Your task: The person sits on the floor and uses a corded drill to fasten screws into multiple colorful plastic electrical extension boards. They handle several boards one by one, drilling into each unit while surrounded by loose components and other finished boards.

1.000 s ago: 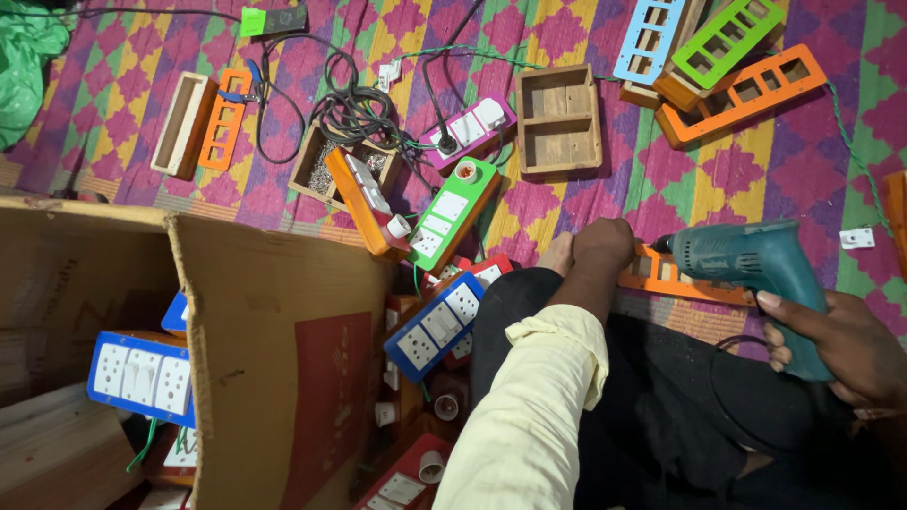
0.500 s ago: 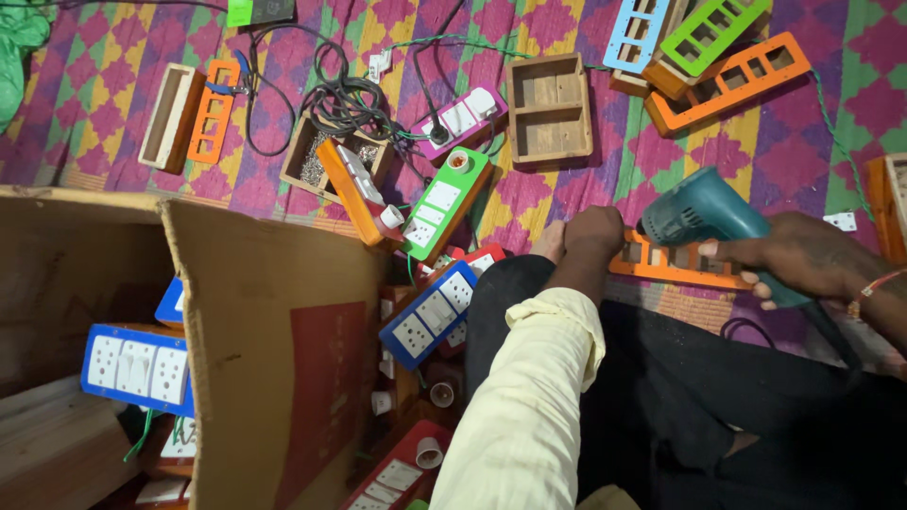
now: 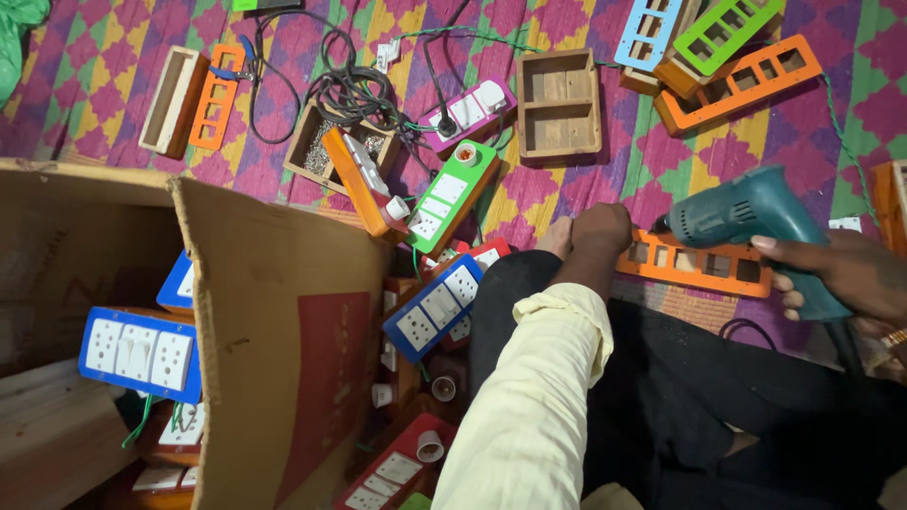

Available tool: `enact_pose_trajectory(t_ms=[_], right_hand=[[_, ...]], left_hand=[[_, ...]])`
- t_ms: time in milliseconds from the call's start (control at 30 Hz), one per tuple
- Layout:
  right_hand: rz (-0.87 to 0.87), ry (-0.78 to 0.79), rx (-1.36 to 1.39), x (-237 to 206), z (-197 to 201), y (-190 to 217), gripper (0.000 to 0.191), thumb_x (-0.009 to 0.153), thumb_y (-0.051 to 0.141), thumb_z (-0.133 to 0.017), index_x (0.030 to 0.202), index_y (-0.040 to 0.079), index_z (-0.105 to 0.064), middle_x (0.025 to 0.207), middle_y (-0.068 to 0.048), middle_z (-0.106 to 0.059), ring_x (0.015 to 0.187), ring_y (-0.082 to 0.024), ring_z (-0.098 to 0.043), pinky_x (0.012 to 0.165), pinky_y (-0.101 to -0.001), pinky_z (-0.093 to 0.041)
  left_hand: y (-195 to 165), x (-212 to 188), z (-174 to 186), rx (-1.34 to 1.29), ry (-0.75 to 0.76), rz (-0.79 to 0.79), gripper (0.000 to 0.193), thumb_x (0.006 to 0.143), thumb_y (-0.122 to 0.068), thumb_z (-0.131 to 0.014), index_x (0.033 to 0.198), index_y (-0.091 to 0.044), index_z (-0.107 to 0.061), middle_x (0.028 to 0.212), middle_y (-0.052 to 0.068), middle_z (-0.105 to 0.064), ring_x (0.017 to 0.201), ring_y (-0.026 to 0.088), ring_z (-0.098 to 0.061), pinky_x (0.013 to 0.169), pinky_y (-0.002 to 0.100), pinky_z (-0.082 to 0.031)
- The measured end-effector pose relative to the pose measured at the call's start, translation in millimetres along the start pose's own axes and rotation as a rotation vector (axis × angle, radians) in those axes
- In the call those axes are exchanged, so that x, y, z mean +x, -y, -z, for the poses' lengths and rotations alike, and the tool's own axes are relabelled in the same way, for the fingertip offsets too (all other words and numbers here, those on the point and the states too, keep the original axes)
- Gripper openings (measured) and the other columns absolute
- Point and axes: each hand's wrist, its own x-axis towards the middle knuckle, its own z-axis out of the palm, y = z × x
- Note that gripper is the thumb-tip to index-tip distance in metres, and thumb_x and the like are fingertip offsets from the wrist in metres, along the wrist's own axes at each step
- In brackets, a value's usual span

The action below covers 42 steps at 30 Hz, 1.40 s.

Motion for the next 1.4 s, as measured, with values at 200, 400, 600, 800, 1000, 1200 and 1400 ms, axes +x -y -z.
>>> enact_pose_trajectory(t_ms=[200, 400, 600, 800, 1000, 1200, 1400], right_hand=[[0.123, 0.094, 0.2, 14.0, 12.6, -47.0, 0.049, 0.108, 0.043, -0.06, 0.127, -0.002, -0.061, 0.074, -0.008, -0.053, 0.058, -0.019, -0.052, 0.055, -0.0425, -0.051], [0.264, 0.054, 0.429, 58.3, 34.5, -160.6, 0.062, 0.11, 0.045, -0.06, 0.146, -0.005, -0.057, 0.073, -0.009, -0.052, 0.052, -0.021, -0.051, 0.052, -0.0479, -0.05], [0.441, 0.225, 0.925, 79.7, 33.6, -264.2, 0.067, 0.11, 0.046, -0.06, 0.149, -0.006, -0.051, 0.074, -0.01, -0.054, 0.053, -0.02, -0.052, 0.055, -0.0467, -0.049], [0.528, 0.335, 1.342, 50.6, 7.6, -313.8, 0.069, 0.11, 0.046, -0.062, 0.149, -0.009, -0.049, 0.075, -0.008, -0.053, 0.056, -0.019, -0.051, 0.059, -0.0442, -0.047], [0.612, 0.404, 1.57, 24.7, -15.0, -339.1, 0.071, 0.111, 0.046, -0.063, 0.15, -0.011, -0.046, 0.077, -0.007, -0.053, 0.059, -0.017, -0.051, 0.063, -0.0417, -0.045], [0.711, 0.42, 1.677, -9.3, -30.5, -350.1, 0.073, 0.111, 0.046, -0.064, 0.15, -0.013, -0.044, 0.079, -0.006, -0.052, 0.062, -0.015, -0.05, 0.067, -0.0392, -0.043], [0.671, 0.281, 1.623, -31.9, -52.8, -318.5, 0.068, 0.109, 0.041, -0.064, 0.143, -0.015, -0.045, 0.079, -0.003, -0.049, 0.062, -0.013, -0.047, 0.063, -0.0363, -0.041]], left_hand=[[2.4, -3.1, 5.5, -0.009, 0.028, -0.015, 0.035, 0.087, -0.026, -0.07, 0.117, -0.01, -0.075, 0.122, 0.019, -0.073, 0.113, 0.036, -0.071, 0.094, 0.046, -0.057], [-1.4, -22.1, 26.8, -0.106, 0.066, -0.119, 0.033, 0.083, -0.031, -0.072, 0.113, -0.019, -0.076, 0.118, 0.012, -0.074, 0.112, 0.033, -0.07, 0.094, 0.045, -0.055], [-7.2, -24.2, 30.4, 0.142, 0.112, -0.237, 0.031, 0.082, -0.03, -0.071, 0.111, -0.021, -0.077, 0.119, 0.01, -0.074, 0.112, 0.032, -0.07, 0.093, 0.044, -0.056], [12.3, -7.6, 3.0, 0.24, -0.076, -0.42, 0.022, 0.085, -0.024, -0.065, 0.101, -0.016, -0.077, 0.113, 0.012, -0.075, 0.105, 0.033, -0.072, 0.088, 0.046, -0.057], [37.4, -15.7, -1.9, 0.366, -0.099, -0.704, 0.024, 0.08, -0.021, -0.064, 0.1, -0.013, -0.073, 0.104, 0.012, -0.074, 0.094, 0.033, -0.073, 0.079, 0.047, -0.058], [51.4, -6.2, -2.2, -0.208, -0.135, -0.546, 0.019, 0.093, -0.027, -0.06, 0.092, -0.008, -0.063, 0.084, 0.011, -0.064, 0.076, 0.03, -0.061, 0.067, 0.043, -0.049], [24.9, 20.1, 3.9, -1.819, 0.591, -0.187, 0.025, 0.102, -0.027, -0.051, 0.085, -0.009, -0.056, 0.067, -0.002, -0.044, 0.053, 0.009, -0.037, 0.044, 0.025, -0.029]])
